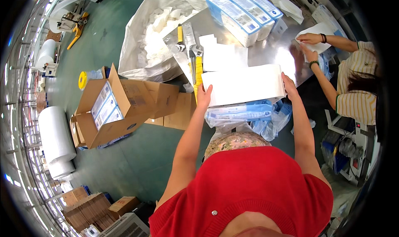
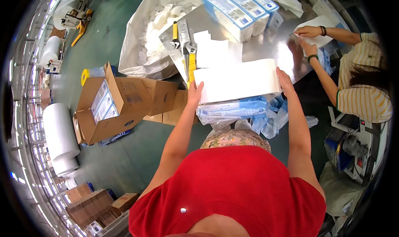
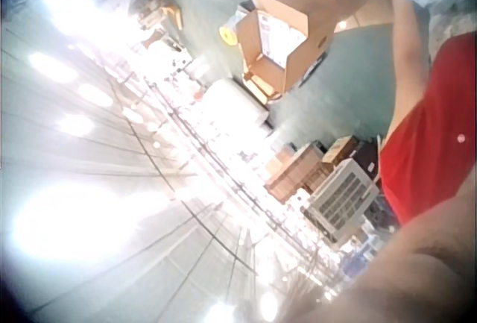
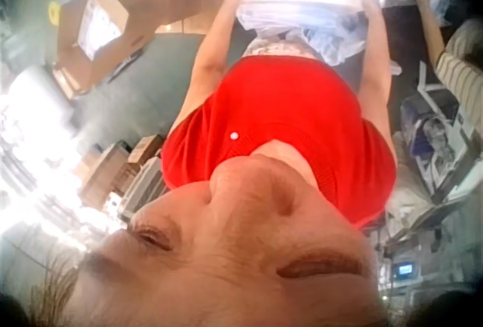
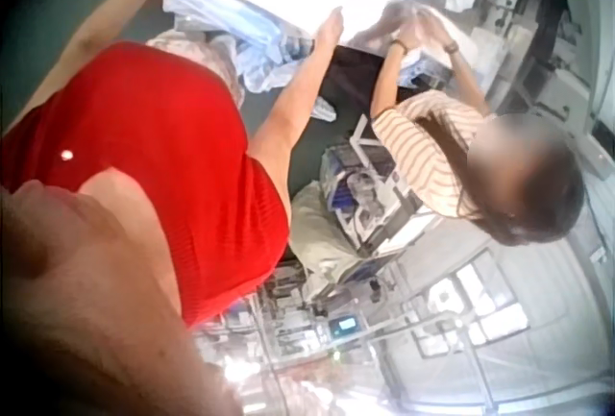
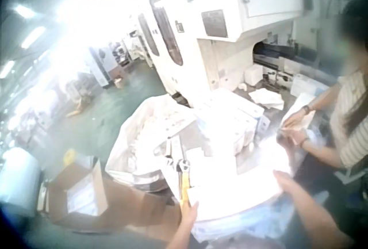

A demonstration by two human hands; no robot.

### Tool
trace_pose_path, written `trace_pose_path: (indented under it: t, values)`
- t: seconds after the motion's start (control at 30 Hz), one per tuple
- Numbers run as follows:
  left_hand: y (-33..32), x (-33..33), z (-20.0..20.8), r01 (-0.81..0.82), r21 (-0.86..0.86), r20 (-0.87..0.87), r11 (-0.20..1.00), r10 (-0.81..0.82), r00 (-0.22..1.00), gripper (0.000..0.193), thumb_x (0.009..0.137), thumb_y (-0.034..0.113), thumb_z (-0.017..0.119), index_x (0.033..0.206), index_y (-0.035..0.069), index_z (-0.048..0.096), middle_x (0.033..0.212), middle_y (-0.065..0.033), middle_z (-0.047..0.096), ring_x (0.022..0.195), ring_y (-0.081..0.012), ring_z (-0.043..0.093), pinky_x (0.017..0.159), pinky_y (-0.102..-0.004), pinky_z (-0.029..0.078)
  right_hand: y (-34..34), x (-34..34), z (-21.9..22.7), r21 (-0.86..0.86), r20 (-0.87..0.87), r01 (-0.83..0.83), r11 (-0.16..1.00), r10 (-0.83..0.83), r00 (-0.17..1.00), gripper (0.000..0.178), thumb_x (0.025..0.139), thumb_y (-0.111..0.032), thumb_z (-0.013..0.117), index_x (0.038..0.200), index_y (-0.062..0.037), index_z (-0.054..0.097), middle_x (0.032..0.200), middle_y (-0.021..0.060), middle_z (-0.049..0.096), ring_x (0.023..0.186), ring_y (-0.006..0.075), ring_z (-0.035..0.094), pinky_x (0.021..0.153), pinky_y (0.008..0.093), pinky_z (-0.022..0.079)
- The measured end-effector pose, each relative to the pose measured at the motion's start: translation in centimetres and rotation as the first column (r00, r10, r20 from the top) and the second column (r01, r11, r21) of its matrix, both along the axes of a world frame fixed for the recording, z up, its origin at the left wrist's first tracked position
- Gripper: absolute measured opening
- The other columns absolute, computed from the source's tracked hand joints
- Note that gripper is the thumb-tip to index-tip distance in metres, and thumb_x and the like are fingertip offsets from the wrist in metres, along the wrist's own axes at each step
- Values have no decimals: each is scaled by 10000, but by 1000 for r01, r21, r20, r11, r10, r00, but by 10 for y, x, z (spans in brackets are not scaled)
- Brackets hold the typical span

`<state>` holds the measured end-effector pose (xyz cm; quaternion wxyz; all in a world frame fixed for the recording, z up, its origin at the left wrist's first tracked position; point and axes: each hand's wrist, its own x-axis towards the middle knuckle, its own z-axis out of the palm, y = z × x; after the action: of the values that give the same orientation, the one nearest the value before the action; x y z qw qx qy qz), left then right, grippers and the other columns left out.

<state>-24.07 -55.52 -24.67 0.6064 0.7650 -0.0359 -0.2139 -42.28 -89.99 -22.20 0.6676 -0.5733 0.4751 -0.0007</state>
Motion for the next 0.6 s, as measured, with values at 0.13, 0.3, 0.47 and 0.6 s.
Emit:
trace_pose_path:
  t: [0.13,0.3,0.47,0.6]
  values:
    - [-11,3,-6,233,33,-45,972,-232,972,510,832,251,585,1221,-14,389,1170,-124,491,1031,-192,485,874,-310,400,-7,-8,-11,-5,23,6,1000,-6,1000,569,846,-505,460,1164,-35,499,1030,83,570,889,169,539,757,313,423]
    - [-7,17,8,93,125,-106,988,-80,991,565,813,300,608,1218,-23,382,1111,-136,524,940,-208,546,785,-309,457,-20,-10,-5,-65,-33,-2,998,0,999,464,834,-452,519,1019,-31,581,888,57,573,752,151,551,641,295,444]
    - [-6,15,-5,178,91,-31,980,-176,984,573,830,275,587,1250,-27,340,1167,-131,488,1014,-210,507,841,-314,428,-30,-14,-5,-141,5,-67,988,69,998,290,785,-265,623,902,1,636,774,56,613,642,130,572,573,258,470]
    - [-8,11,-17,148,103,59,984,-154,986,579,838,270,577,1272,-15,319,1189,-133,473,1027,-219,501,846,-318,428,-28,-13,-9,-215,40,-19,976,28,999,271,722,-214,655,827,36,653,714,86,634,605,133,576,558,259,461]
